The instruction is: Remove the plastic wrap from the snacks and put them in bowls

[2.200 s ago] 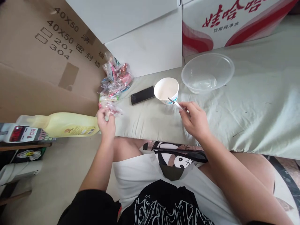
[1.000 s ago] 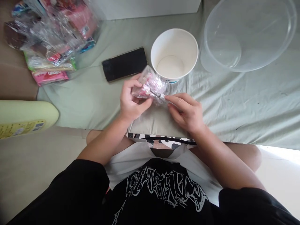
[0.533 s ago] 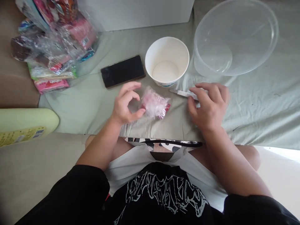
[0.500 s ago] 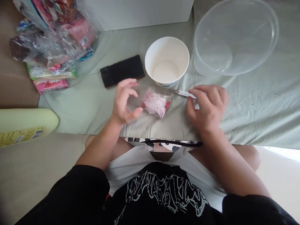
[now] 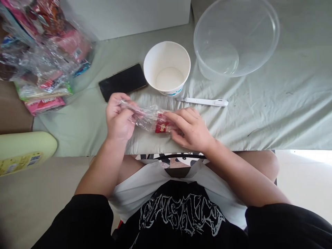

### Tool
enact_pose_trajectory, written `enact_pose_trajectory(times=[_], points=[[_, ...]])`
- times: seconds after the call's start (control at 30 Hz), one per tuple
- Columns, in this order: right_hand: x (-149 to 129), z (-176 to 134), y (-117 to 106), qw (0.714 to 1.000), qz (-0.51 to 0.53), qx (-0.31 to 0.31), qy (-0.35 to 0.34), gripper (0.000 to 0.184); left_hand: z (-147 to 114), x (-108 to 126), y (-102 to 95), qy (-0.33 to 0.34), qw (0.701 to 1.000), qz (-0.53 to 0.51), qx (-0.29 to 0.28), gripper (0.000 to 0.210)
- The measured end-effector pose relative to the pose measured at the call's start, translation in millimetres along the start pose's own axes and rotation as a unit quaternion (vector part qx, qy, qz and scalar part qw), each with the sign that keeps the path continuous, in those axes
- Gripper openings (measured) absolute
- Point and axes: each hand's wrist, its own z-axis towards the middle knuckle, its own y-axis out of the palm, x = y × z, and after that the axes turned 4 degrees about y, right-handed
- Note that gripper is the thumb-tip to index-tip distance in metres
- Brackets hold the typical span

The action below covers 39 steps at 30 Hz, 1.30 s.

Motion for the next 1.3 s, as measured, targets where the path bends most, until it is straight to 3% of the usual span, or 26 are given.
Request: enact_pose_trajectory(times=[0.17,0.27,0.37,0.43,0.47,0.53,0.6,0.63,0.7,0.83,0.9,0.93,1.03,1.1,1.13,1.17,1.23,1.27,1.3], points=[[7,-5,-9,0.999,-0.023,0.039,0.014,0.022,12,-13,-13.1,0.027,0.996,-0.019,0.081,0.015],[12,-5,-24,0.995,-0.017,0.099,0.014,0.019,17,-22,-29.3,0.059,0.991,-0.006,0.124,0.018],[16,-3,-40,0.979,-0.055,0.186,0.067,0.024,18,-22,-39.5,0.169,0.968,0.030,0.180,0.017],[17,-2,-45,0.970,-0.062,0.223,0.078,0.023,14,-15,-37.3,0.262,0.945,0.076,0.180,0.018],[16,-2,-44,0.973,-0.051,0.217,0.062,0.020,11,-10,-33.8,0.297,0.937,0.115,0.144,0.024],[16,-1,-40,0.988,-0.032,0.152,0.022,0.025,3,1,-25.2,0.331,0.918,0.219,0.002,0.036],[17,-1,-33,0.996,-0.035,0.077,0.010,0.042,-3,10,-18.5,0.311,0.894,0.300,-0.118,0.030],[17,-1,-30,0.997,-0.043,0.061,0.019,0.044,-5,13,-16.6,0.296,0.888,0.319,-0.151,0.021],[18,-3,-28,0.995,-0.053,0.074,0.036,0.036,-7,18,-16.2,0.282,0.891,0.319,-0.161,0.008],[10,-5,-37,0.990,-0.078,0.119,0.021,0.027,-19,36,-20.1,0.323,0.896,0.268,-0.144,0.007],[2,-7,-41,0.991,-0.073,0.108,-0.010,0.029,-31,49,-20.9,0.332,0.887,0.248,-0.202,0.008],[-2,-7,-41,0.994,-0.063,0.087,-0.029,0.028,-37,56,-20.9,0.318,0.880,0.243,-0.257,0.009],[-12,-10,-39,0.996,-0.041,0.005,-0.074,0.019,-53,71,-20.2,0.192,0.834,0.237,-0.459,0.005],[-16,-13,-36,0.993,-0.053,-0.027,-0.101,0.010,-56,75,-18.5,0.141,0.810,0.193,-0.535,0.008],[-17,-14,-34,0.991,-0.064,-0.037,-0.112,0.011,-55,75,-17.0,0.144,0.822,0.164,-0.526,0.008],[-17,-15,-33,0.989,-0.077,-0.050,-0.116,0.015,-52,73,-14.8,0.166,0.853,0.144,-0.474,0.006],[-17,-18,-31,0.986,-0.117,-0.080,-0.092,0.023,-44,65,-8.8,0.222,0.917,0.149,-0.297,0.003],[-16,-19,-30,0.983,-0.143,-0.091,-0.068,0.025,-39,59,-5.4,0.242,0.931,0.180,-0.208,0.007],[-15,-19,-29,0.980,-0.170,-0.092,-0.042,0.026,-34,52,-2.3,0.239,0.929,0.220,-0.175,0.019]])
